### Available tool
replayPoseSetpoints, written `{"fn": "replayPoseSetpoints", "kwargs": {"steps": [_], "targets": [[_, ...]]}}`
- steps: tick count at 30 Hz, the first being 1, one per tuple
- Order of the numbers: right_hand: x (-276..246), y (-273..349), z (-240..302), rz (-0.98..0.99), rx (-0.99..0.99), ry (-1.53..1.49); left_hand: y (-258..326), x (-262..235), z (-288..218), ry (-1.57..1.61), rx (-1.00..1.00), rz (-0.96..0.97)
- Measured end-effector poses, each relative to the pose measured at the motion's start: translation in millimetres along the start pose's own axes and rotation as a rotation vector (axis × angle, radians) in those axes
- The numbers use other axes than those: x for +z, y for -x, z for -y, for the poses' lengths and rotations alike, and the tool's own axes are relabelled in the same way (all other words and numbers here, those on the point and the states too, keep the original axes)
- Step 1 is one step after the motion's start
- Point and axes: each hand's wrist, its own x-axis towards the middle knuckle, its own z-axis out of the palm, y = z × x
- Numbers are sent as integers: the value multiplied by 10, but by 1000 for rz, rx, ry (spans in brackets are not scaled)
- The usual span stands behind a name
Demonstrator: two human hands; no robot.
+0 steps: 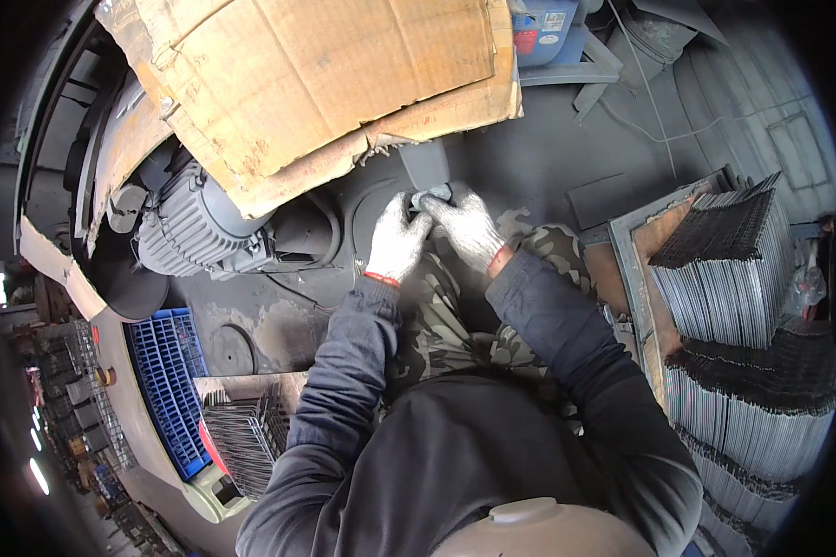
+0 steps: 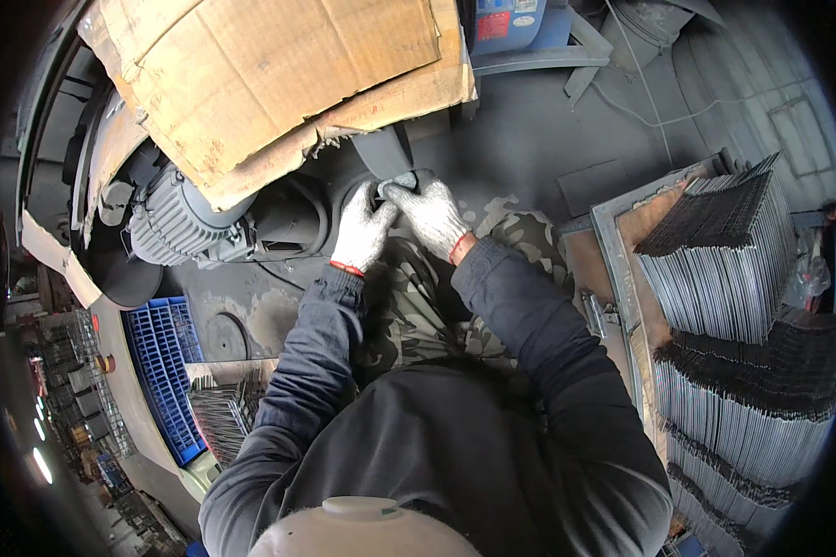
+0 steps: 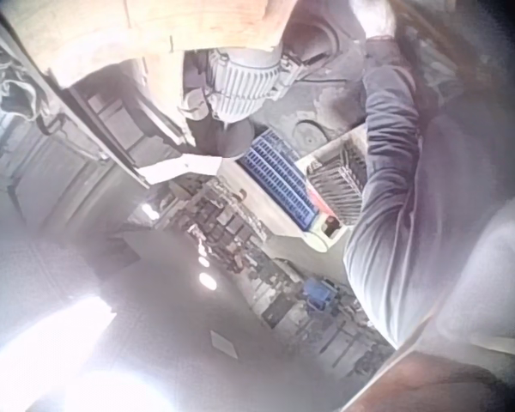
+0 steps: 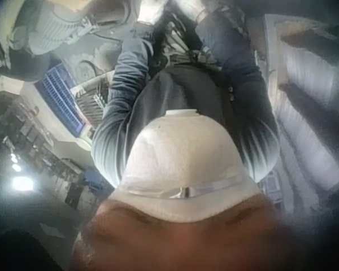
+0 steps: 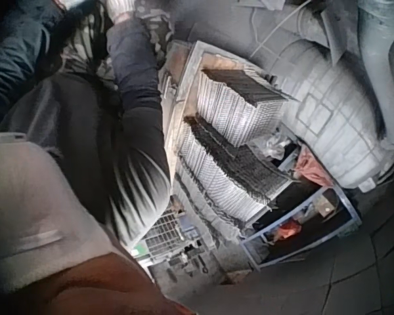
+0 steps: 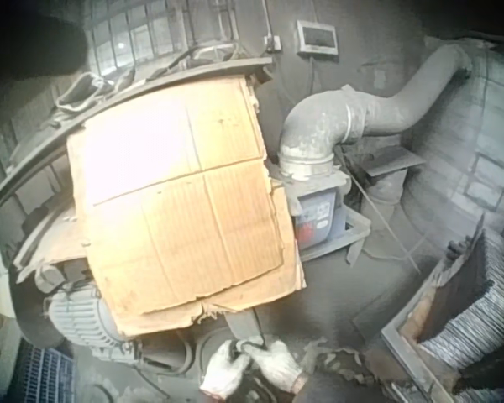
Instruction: The recorder is seen grinding and inspecting several metal grates at a workbench in a fabrication shop.
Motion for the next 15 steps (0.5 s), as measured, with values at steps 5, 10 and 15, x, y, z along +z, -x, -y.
{"fn": "replayPoseSetpoints", "kwargs": {"steps": [5,10,15], "targets": [[-143,-24,-76,17,-221,143,-2,77,-42,-59,69,-14],[-20,-18,38,14,-14,39,-123,22,65,75,-45,48],[-50,-6,2,130,-140,130,95,-37,-148,-5,-23,-10]]}}
